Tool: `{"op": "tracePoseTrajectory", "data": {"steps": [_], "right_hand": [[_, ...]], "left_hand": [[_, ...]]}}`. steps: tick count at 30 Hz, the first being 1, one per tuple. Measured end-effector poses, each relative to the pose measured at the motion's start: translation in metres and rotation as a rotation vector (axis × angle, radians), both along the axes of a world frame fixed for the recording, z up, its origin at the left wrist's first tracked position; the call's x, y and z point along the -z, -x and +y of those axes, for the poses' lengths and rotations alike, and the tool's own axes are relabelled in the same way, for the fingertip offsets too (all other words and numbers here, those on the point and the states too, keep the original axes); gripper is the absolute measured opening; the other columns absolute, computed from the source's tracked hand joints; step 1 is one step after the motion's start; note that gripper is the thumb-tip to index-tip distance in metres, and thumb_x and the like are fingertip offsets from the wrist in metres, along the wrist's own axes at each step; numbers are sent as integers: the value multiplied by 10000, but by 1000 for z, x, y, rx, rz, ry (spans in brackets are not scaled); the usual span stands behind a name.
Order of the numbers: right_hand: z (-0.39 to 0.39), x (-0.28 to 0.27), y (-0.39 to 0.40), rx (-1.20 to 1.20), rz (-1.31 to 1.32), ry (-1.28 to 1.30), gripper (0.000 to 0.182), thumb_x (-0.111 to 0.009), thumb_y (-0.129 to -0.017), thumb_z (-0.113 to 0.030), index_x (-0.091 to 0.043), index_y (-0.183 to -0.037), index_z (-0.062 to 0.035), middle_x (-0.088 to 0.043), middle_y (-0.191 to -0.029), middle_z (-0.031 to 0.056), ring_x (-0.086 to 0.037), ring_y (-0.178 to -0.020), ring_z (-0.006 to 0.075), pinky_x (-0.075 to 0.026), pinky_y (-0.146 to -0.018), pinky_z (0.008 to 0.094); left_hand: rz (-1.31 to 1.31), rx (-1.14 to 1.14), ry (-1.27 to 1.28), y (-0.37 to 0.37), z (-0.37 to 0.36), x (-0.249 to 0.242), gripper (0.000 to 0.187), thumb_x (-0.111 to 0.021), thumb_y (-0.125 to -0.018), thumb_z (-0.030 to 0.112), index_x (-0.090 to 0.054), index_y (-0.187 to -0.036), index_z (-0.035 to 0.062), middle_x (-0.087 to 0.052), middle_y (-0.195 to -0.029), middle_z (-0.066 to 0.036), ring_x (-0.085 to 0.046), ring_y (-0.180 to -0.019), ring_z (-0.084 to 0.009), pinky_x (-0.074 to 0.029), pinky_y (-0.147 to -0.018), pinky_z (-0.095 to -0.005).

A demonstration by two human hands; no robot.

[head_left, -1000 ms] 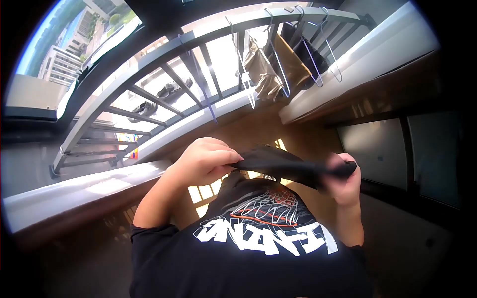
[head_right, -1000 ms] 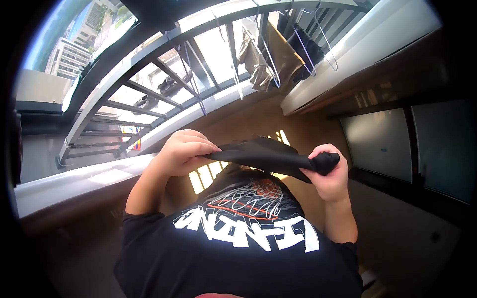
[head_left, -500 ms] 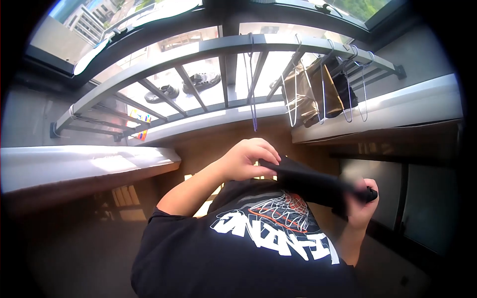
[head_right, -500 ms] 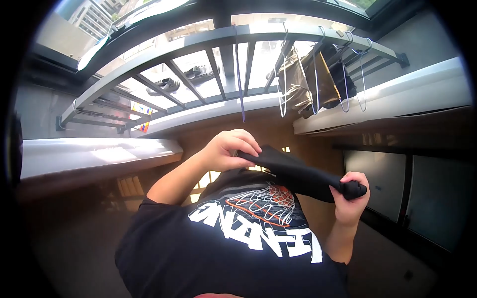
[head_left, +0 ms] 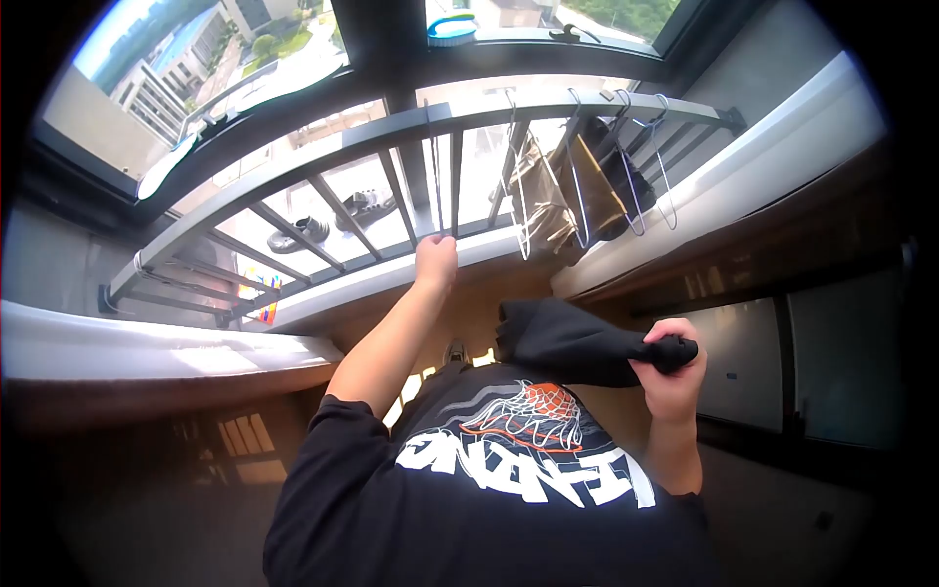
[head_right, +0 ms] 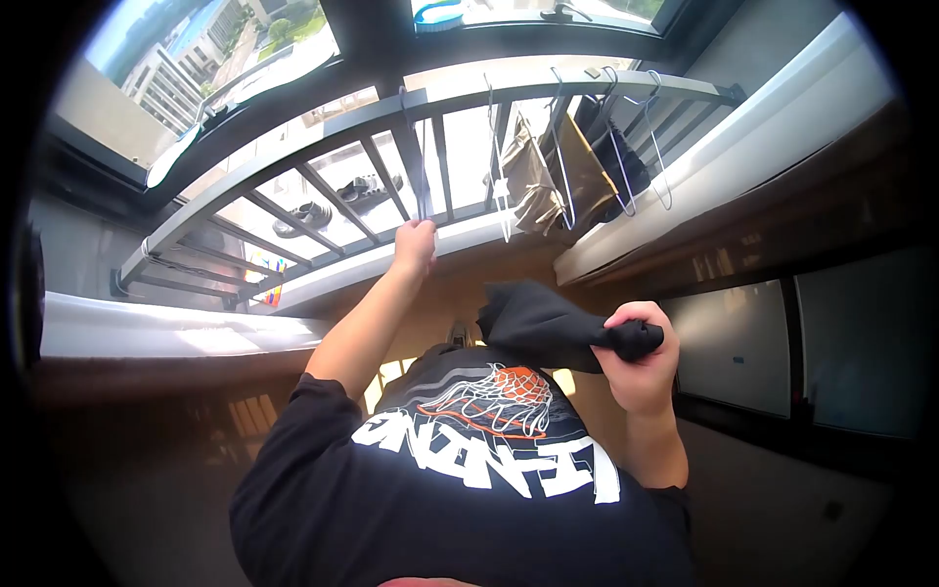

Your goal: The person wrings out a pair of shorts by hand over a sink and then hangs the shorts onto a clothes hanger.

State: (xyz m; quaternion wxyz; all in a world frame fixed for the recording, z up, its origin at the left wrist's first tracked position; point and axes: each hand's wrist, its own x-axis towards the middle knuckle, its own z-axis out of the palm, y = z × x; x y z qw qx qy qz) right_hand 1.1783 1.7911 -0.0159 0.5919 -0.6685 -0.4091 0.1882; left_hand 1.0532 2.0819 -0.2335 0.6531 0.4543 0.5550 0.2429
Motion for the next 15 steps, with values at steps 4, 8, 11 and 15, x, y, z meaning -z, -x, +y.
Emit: {"op": "tracePoseTrajectory", "data": {"steps": [4,8,11,15], "right_hand": [[-13,2,-10,-67,-91,2,298,-711,-669,120,-601,-889,-48,-597,-877,40,-573,-785,124,-460,-745,248],[-27,-12,-21,-174,-185,-12,304,-702,-648,105,-604,-893,-44,-618,-848,68,-611,-763,164,-477,-721,267],[-34,-32,-34,-315,-338,-74,303,-703,-645,95,-604,-898,-38,-627,-829,97,-636,-726,213,-492,-686,285],[-48,-58,-50,-502,-482,-187,298,-707,-654,84,-612,-913,-32,-638,-831,118,-647,-708,255,-505,-648,307]], "left_hand": [[-74,46,-20,23,-3,-21,206,-485,-875,160,-569,-947,-14,-472,-638,-14,-383,-431,-106,-300,-371,-286],[22,132,46,59,-16,-81,222,-457,-840,128,-546,-1009,16,-455,-683,18,-313,-428,-47,-252,-371,-240],[91,152,3,90,-29,-106,119,-529,-864,157,-550,-854,40,-442,-620,25,-363,-442,-83,-276,-364,-269],[283,143,-92,126,-70,-135,162,-518,-853,159,-581,-919,25,-467,-618,20,-368,-420,-68,-277,-353,-255]]}}
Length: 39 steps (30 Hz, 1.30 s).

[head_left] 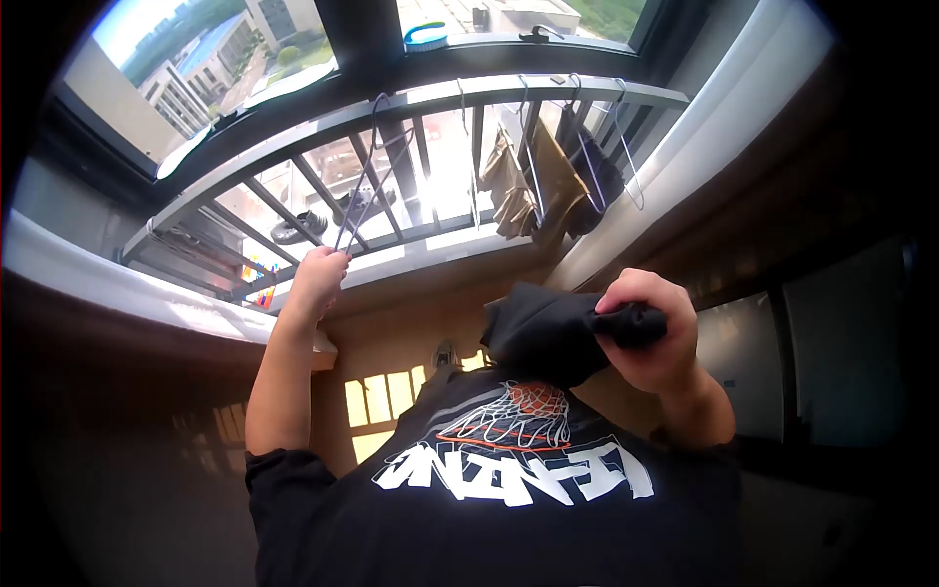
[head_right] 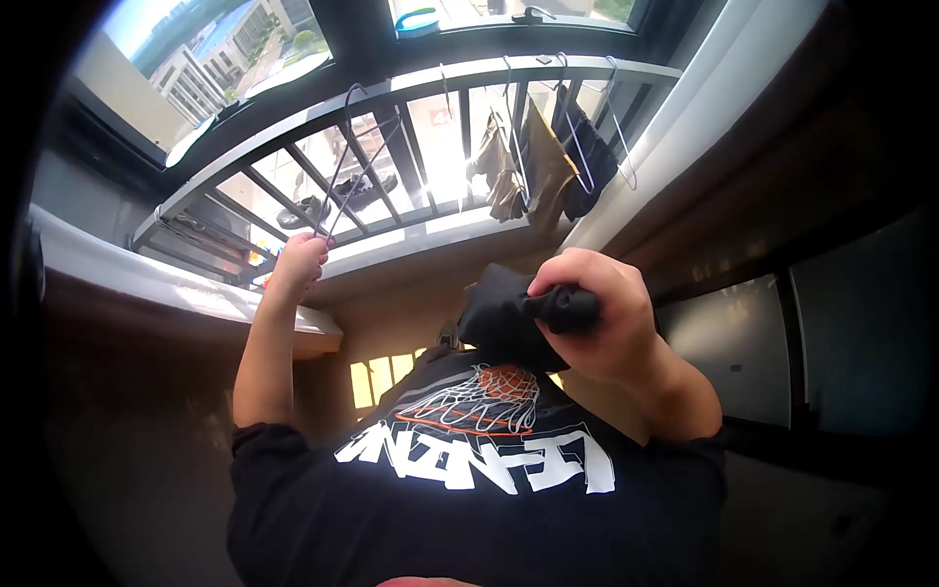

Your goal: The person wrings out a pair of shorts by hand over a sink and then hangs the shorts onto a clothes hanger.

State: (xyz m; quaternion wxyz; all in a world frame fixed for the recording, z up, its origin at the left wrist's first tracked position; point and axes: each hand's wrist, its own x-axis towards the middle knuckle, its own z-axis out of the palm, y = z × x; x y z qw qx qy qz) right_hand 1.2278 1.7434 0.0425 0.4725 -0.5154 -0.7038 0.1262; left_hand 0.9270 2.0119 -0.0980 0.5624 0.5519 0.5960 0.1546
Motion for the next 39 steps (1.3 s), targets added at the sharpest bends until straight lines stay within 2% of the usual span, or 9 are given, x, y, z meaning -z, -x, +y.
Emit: {"op": "tracePoseTrajectory", "data": {"steps": [9,12,19,21,23,27,31,35,39], "right_hand": [[-36,-89,-2,-444,-140,-252,355,-705,-669,68,-618,-1009,18,-663,-934,129,-672,-838,214,-532,-755,305],[-34,-126,25,-379,-42,-400,372,-814,-720,-8,-619,-1036,-39,-641,-888,51,-625,-808,130,-523,-746,235],[-9,-120,108,-234,54,-398,283,-778,-740,0,-635,-980,-44,-665,-911,49,-643,-841,148,-525,-780,272],[-16,-113,141,-196,145,-331,266,-783,-729,-48,-623,-941,-41,-668,-872,56,-641,-798,155,-522,-753,291],[-27,-95,163,-223,246,-208,286,-768,-733,-27,-604,-966,-41,-659,-872,43,-618,-790,126,-515,-744,276],[-23,-61,231,-314,404,-4,260,-731,-769,-4,-582,-982,-31,-652,-871,36,-613,-788,120,-510,-731,264],[-49,-14,265,-539,953,402,259,-598,-800,70,-554,-1044,-5,-646,-919,128,-665,-842,238,-560,-776,336],[-103,18,300,-556,1194,1050,218,-552,-817,-40,-583,-1030,1,-660,-1013,174,-662,-851,281,-544,-825,371],[-120,81,320,-968,1319,1090,291,-525,-807,-143,-591,-1057,-9,-615,-1137,216,-642,-960,286,-523,-888,407]], "left_hand": [[-537,-79,16,7,-176,20,231,-515,-986,229,-552,-1098,30,-563,-685,-11,-445,-418,-51,-319,-346,-198],[-647,-14,-95,8,-212,9,335,-540,-996,315,-469,-1171,39,-571,-710,-38,-454,-424,-52,-338,-356,-185],[-1084,161,-380,54,-295,-57,685,-606,-893,547,-411,-1301,33,-602,-717,-53,-456,-439,-55,-319,-395,-162],[-1204,158,-409,65,-321,-64,820,-737,-812,477,-350,-1389,41,-614,-789,-35,-549,-586,-68,-400,-469,-167],[-1280,70,-410,72,-349,-67,658,-784,-825,274,-437,-1340,55,-620,-840,-25,-588,-740,-76,-416,-506,-170],[-742,-13,-438,139,-369,-62,124,-559,-961,64,-607,-1068,24,-605,-786,-21,-528,-594,-58,-397,-496,-196],[-588,-175,-445,185,-443,-61,125,-529,-958,56,-624,-1017,1,-588,-703,-32,-554,-621,-72,-435,-520,-241],[-52,-166,-806,213,-523,-61,104,-581,-825,32,-563,-918,-9,-591,-793,-197,-563,-706,-421,-469,-614,-426],[261,-61,-766,242,-562,-29,203,-631,-764,121,-529,-892,2,-561,-832,-178,-579,-710,-394,-479,-624,-457]]}}
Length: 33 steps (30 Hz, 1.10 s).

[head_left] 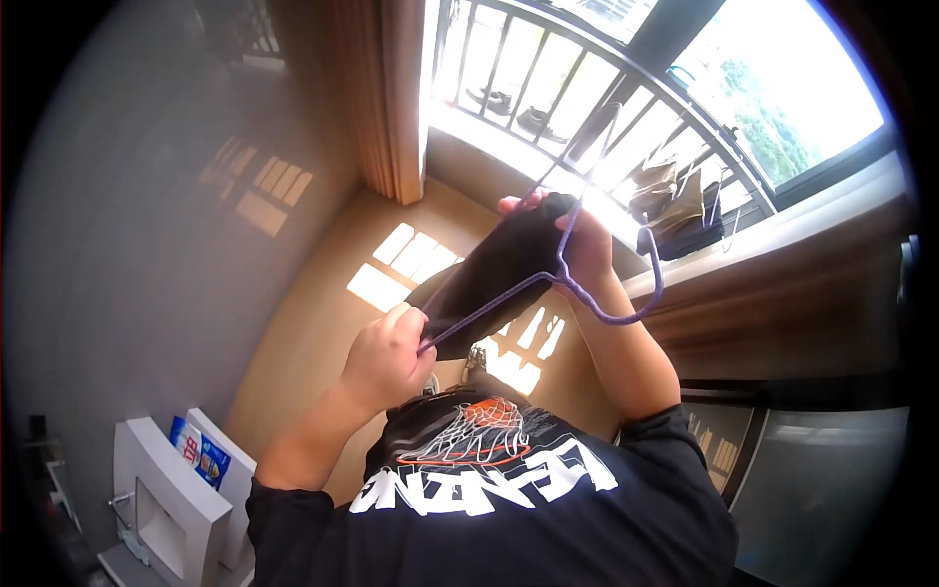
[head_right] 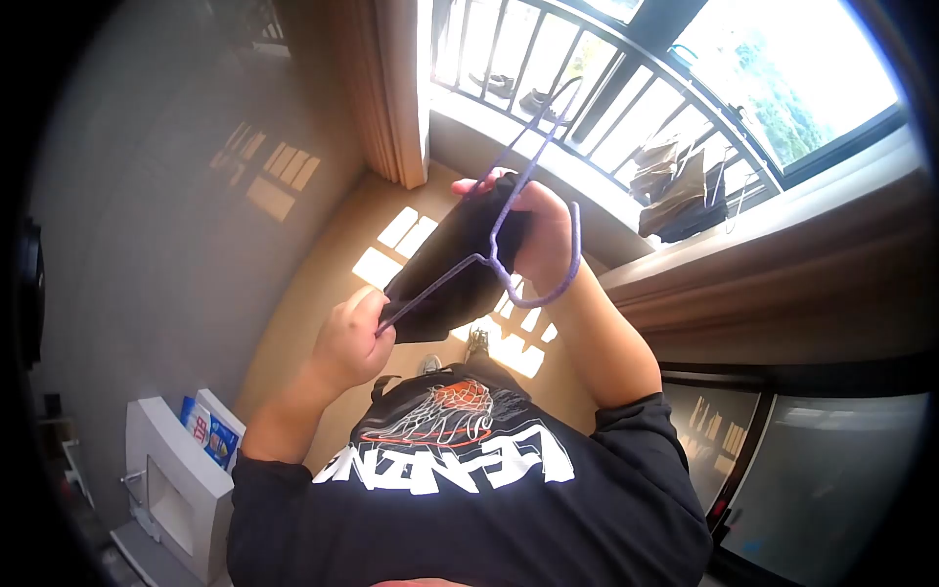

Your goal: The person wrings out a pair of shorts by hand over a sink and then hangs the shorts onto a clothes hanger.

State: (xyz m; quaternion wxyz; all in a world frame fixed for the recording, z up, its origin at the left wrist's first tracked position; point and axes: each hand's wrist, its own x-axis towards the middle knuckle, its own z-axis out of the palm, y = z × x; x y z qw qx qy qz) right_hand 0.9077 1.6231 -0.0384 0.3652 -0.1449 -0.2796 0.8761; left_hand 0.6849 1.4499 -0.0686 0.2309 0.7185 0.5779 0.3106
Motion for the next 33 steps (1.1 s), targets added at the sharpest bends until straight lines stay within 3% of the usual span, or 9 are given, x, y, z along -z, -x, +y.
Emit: {"op": "tracePoseTrajectory", "data": {"steps": [3,4,8,15,16,21,25,28,33], "right_hand": [[-19,22,17,14,-206,122,334,-559,-904,-354,-587,-1048,-53,-576,-749,110,-568,-717,211,-478,-664,327],[-29,22,30,95,-352,138,412,-497,-958,-472,-592,-963,-71,-502,-633,61,-480,-624,178,-396,-590,287],[-20,64,34,2,-295,156,488,-370,-1015,-469,-559,-791,-78,-501,-615,71,-466,-604,173,-381,-598,279],[-24,50,31,-48,-517,59,360,-419,-999,-329,-605,-857,-54,-604,-730,95,-570,-732,177,-461,-749,290],[-20,48,25,12,-607,-71,190,-485,-937,-180,-612,-929,-38,-630,-834,76,-592,-811,160,-462,-811,277],[13,132,-11,192,-922,-285,90,-572,-850,-43,-581,-940,-44,-633,-962,65,-584,-878,137,-486,-772,263],[26,186,-28,45,-788,-39,76,-596,-831,-131,-616,-841,-58,-651,-834,43,-601,-747,139,-439,-648,249],[39,221,-43,-12,-739,393,127,-580,-815,-158,-632,-872,-57,-680,-910,82,-642,-852,192,-453,-710,259],[31,217,-33,-140,-534,478,149,-551,-852,-152,-631,-864,-28,-648,-808,114,-625,-762,216,-496,-729,327]], "left_hand": [[49,-19,19,10,-35,5,182,-604,-743,69,-522,-886,-10,-541,-794,-176,-549,-671,-401,-448,-599,-452],[58,14,230,15,-43,5,252,-630,-772,129,-522,-948,-14,-545,-920,-181,-560,-816,-373,-469,-711,-440],[-14,39,121,31,-50,4,417,-641,-848,262,-478,-1101,-25,-440,-1180,-180,-402,-1115,-330,-339,-1001,-439],[-345,-87,356,16,-11,-24,258,-650,-845,141,-581,-1016,-39,-613,-973,-176,-582,-915,-314,-461,-845,-383],[-310,-71,250,10,-4,-32,205,-655,-838,100,-606,-991,-26,-633,-866,-167,-616,-793,-283,-487,-751,-357],[-471,-166,100,-10,34,-30,82,-637,-860,25,-573,-893,-13,-629,-785,-95,-568,-711,-151,-471,-672,-294],[-634,-215,57,-25,62,-71,32,-606,-893,9,-575,-896,14,-591,-813,16,-500,-747,-38,-435,-683,-211],[-751,-217,-82,-38,89,-96,23,-588,-903,2,-571,-916,10,-595,-836,-1,-512,-765,-47,-429,-720,-199],[-947,-133,-214,-19,121,-153,74,-527,-946,53,-582,-966,7,-668,-888,-82,-648,-800,-148,-521,-773,-263]]}}
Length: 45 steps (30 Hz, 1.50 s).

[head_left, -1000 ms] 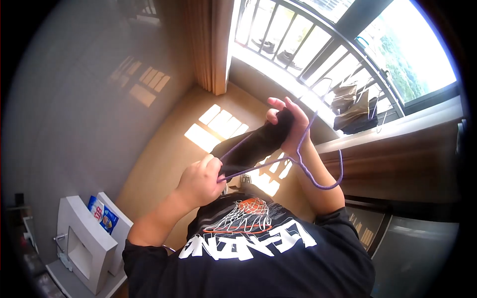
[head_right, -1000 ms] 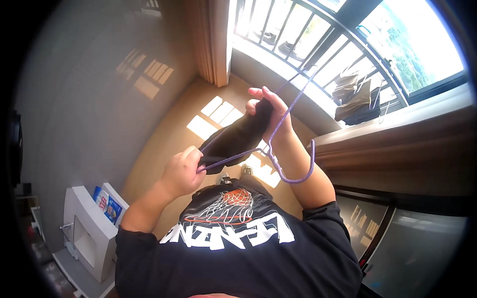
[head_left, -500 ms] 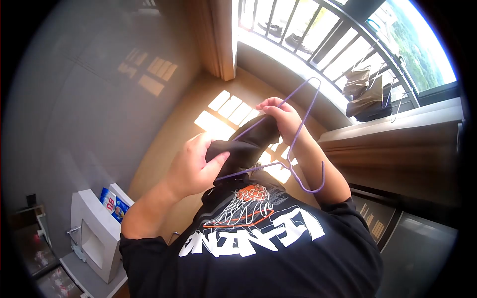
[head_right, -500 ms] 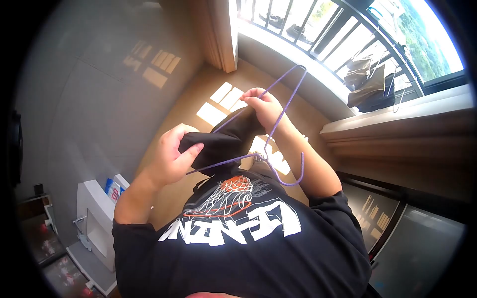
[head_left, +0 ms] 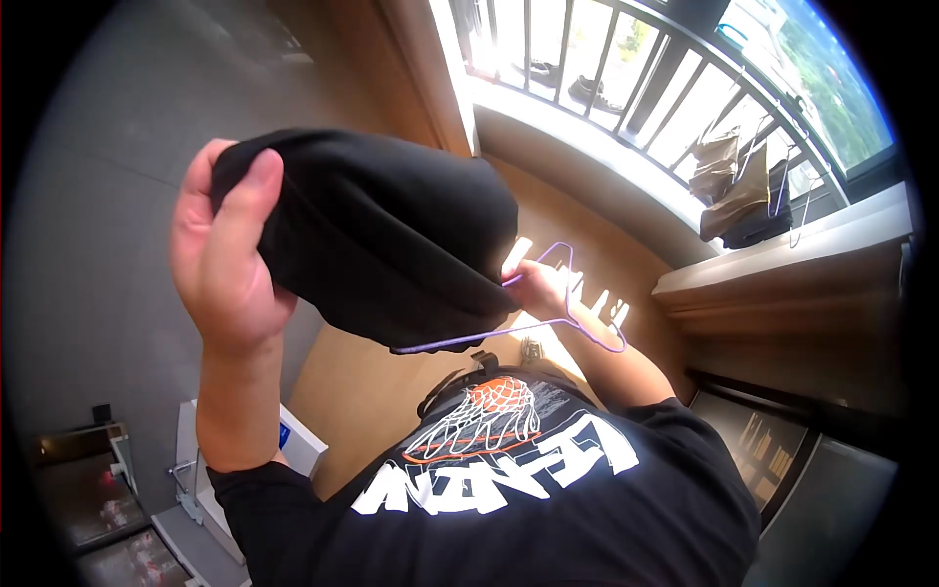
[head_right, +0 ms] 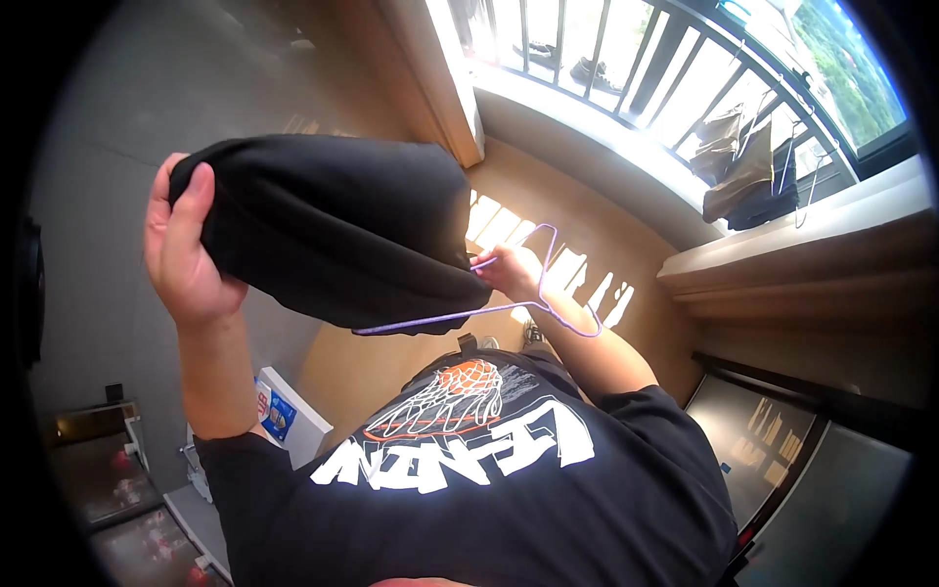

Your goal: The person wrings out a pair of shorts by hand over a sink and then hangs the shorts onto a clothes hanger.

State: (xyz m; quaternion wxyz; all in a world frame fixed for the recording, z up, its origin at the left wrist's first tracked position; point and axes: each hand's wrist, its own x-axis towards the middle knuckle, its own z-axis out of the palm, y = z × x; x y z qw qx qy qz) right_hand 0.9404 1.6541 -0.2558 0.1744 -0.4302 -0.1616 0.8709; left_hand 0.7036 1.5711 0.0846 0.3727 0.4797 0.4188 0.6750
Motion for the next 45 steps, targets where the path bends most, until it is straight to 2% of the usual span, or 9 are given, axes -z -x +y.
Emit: {"op": "tracePoseTrajectory", "data": {"steps": [7,12,18,26,32,34,39,42,45], "right_hand": [[1,-45,21,126,24,-53,158,-533,-851,-207,-593,-879,-63,-551,-650,51,-546,-560,178,-450,-515,309],[21,-151,-5,293,26,-440,151,-512,-930,-155,-534,-1034,-48,-657,-738,137,-680,-698,245,-525,-557,320],[33,-103,33,220,5,-702,269,-454,-1020,-317,-518,-970,-60,-634,-717,122,-651,-642,205,-556,-552,330],[12,-78,62,130,-11,-551,209,-468,-978,-193,-599,-1061,-53,-644,-845,58,-630,-714,150,-524,-646,279],[15,-90,21,195,22,-495,277,-431,-986,-182,-624,-1139,-54,-659,-953,56,-622,-800,128,-504,-729,258],[20,-118,7,166,72,-382,276,-427,-994,-181,-615,-1147,-48,-659,-961,66,-626,-809,129,-503,-754,254],[9,-148,7,103,-8,-378,289,-428,-1013,-246,-517,-762,-132,-564,-690,22,-559,-667,113,-483,-662,257],[9,-145,11,1,-26,-255,272,-468,-1002,-259,-543,-782,-117,-587,-734,33,-574,-675,145,-499,-679,286],[6,-141,19,-14,-77,-139,260,-505,-984,-264,-545,-771,-119,-575,-722,29,-574,-672,154,-502,-678,292]], "left_hand": [[-26,-300,26,50,46,-54,129,-573,-932,80,-607,-1012,-16,-702,-923,-115,-693,-813,-211,-566,-764,-319],[-130,-259,236,74,24,41,149,-564,-947,88,-575,-1069,3,-676,-1001,-100,-670,-915,-198,-549,-818,-316],[-81,146,189,-21,4,113,86,-580,-940,40,-557,-1021,22,-626,-975,-27,-544,-886,-66,-452,-827,-238],[-176,340,-45,-51,30,20,118,-588,-915,13,-538,-1021,26,-646,-1089,-95,-582,-976,-120,-463,-875,-265],[-70,-86,-76,12,37,-14,142,-557,-940,82,-581,-1068,27,-674,-982,-87,-660,-896,-185,-536,-812,-289],[-129,-179,38,63,42,24,121,-557,-931,60,-579,-1045,26,-671,-983,-92,-666,-889,-196,-548,-803,-306],[-338,-312,384,110,25,220,127,-589,-892,46,-572,-1010,4,-667,-970,-118,-675,-864,-225,-566,-787,-344],[-383,-202,622,65,-10,362,189,-624,-866,54,-588,-1040,-10,-670,-967,-118,-659,-878,-213,-543,-808,-337],[-247,-15,774,-21,-50,390,278,-645,-874,130,-589,-1106,-12,-664,-982,-123,-646,-904,-209,-525,-803,-323]]}}
